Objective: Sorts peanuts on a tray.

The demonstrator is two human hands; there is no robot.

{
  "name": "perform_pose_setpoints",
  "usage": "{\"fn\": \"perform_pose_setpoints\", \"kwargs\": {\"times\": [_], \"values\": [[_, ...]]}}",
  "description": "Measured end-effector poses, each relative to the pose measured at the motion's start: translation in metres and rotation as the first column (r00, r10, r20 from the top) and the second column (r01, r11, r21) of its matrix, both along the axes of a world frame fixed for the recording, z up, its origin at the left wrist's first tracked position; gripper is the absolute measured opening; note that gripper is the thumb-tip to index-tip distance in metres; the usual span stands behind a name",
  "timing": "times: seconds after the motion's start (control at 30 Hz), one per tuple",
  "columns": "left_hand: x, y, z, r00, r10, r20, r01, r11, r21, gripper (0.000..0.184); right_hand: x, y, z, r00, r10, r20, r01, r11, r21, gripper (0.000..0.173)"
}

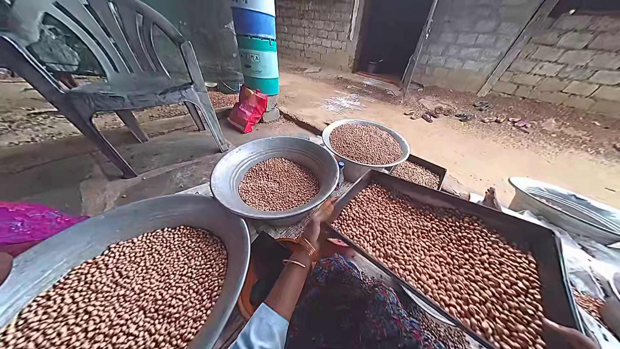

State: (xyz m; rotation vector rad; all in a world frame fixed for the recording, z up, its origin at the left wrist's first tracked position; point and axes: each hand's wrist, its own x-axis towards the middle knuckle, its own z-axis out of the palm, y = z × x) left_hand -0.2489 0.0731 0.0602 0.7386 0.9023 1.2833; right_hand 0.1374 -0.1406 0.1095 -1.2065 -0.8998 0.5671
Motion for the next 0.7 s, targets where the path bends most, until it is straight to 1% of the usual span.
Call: {"fn": "perform_pose_setpoints", "kwargs": {"times": [0.03, 0.07, 0.1, 0.13, 0.17, 0.2, 0.23, 0.27, 0.3, 0.37, 0.4, 0.47, 0.53, 0.57, 0.6, 0.67, 0.7], "values": [[-0.001, 0.013, 0.015, 0.982, 0.128, 0.142, -0.118, 0.99, -0.08, 0.048, -0.027, 0.026, 0.026, 0.998, -0.042, -0.037, 0.042, 0.999, -0.005, 0.021], [0.0, 0.022, 0.03, 0.944, 0.212, 0.253, -0.178, 0.973, -0.149, 0.05, -0.055, 0.055, 0.051, 0.999, -0.033, -0.026, 0.032, 0.999, -0.039, 0.037], [0.007, 0.025, 0.045, 0.911, 0.254, 0.324, -0.198, 0.961, -0.194, 0.048, -0.082, 0.087, 0.07, 1.0, -0.009, -0.003, 0.009, 0.999, -0.037, 0.056], [0.018, 0.02, 0.059, 0.899, 0.241, 0.366, -0.173, 0.963, -0.208, 0.041, -0.106, 0.118, 0.082, 0.996, 0.046, 0.072, -0.044, 0.999, -0.021, 0.079], [0.029, 0.011, 0.073, 0.895, 0.176, 0.41, -0.099, 0.974, -0.203, 0.03, -0.129, 0.147, 0.091, 0.976, 0.089, 0.196, -0.083, 0.996, -0.04, 0.089], [0.037, 0.003, 0.081, 0.893, 0.088, 0.442, -0.005, 0.983, -0.186, 0.019, -0.153, 0.173, 0.096, 0.936, 0.099, 0.337, -0.075, 0.994, -0.084, 0.092], [0.04, 0.0, 0.08, 0.892, 0.007, 0.452, 0.072, 0.985, -0.157, 0.017, -0.175, 0.195, 0.098, 0.875, 0.122, 0.469, -0.064, 0.988, -0.137, 0.09], [0.038, 0.002, 0.076, 0.907, -0.047, 0.418, 0.113, 0.984, -0.136, 0.019, -0.197, 0.21, 0.1, 0.798, 0.157, 0.582, -0.045, 0.978, -0.203, 0.087], [0.033, 0.006, 0.07, 0.932, -0.064, 0.356, 0.121, 0.983, -0.139, 0.019, -0.218, 0.221, 0.1, 0.728, 0.189, 0.659, -0.02, 0.967, -0.255, 0.088], [0.022, 0.018, 0.051, 0.963, -0.04, 0.268, 0.09, 0.98, -0.178, 0.015, -0.247, 0.23, 0.096, 0.629, 0.257, 0.734, -0.018, 0.948, -0.317, 0.093], [0.016, 0.021, 0.042, 0.966, -0.023, 0.259, 0.079, 0.975, -0.208, 0.011, -0.256, 0.232, 0.091, 0.585, 0.278, 0.762, -0.029, 0.946, -0.323, 0.095], [0.005, 0.025, 0.022, 0.953, 0.01, 0.302, 0.068, 0.967, -0.247, 0.007, -0.272, 0.231, 0.079, 0.491, 0.313, 0.813, -0.055, 0.943, -0.329, 0.097], [-0.001, 0.019, 0.005, 0.944, 0.029, 0.327, 0.045, 0.975, -0.217, 0.009, -0.285, 0.224, 0.064, 0.421, 0.312, 0.852, -0.124, 0.95, -0.286, 0.099], [-0.001, 0.012, 0.005, 0.948, 0.039, 0.316, 0.027, 0.979, -0.2, 0.011, -0.289, 0.218, 0.057, 0.399, 0.289, 0.87, -0.172, 0.956, -0.239, 0.1], [0.001, 0.001, 0.016, 0.961, 0.063, 0.271, -0.003, 0.976, -0.217, 0.013, -0.29, 0.211, 0.051, 0.384, 0.25, 0.889, -0.222, 0.959, -0.174, 0.1], [0.011, -0.034, 0.054, 0.988, 0.111, 0.112, -0.078, 0.961, -0.264, 0.015, -0.286, 0.192, 0.035, 0.39, 0.132, 0.911, -0.328, 0.945, 0.003, 0.098], [0.015, -0.05, 0.066, 0.997, 0.065, 0.041, -0.054, 0.972, -0.228, 0.017, -0.281, 0.182, 0.026, 0.398, 0.07, 0.915, -0.363, 0.928, 0.087, 0.095]]}}
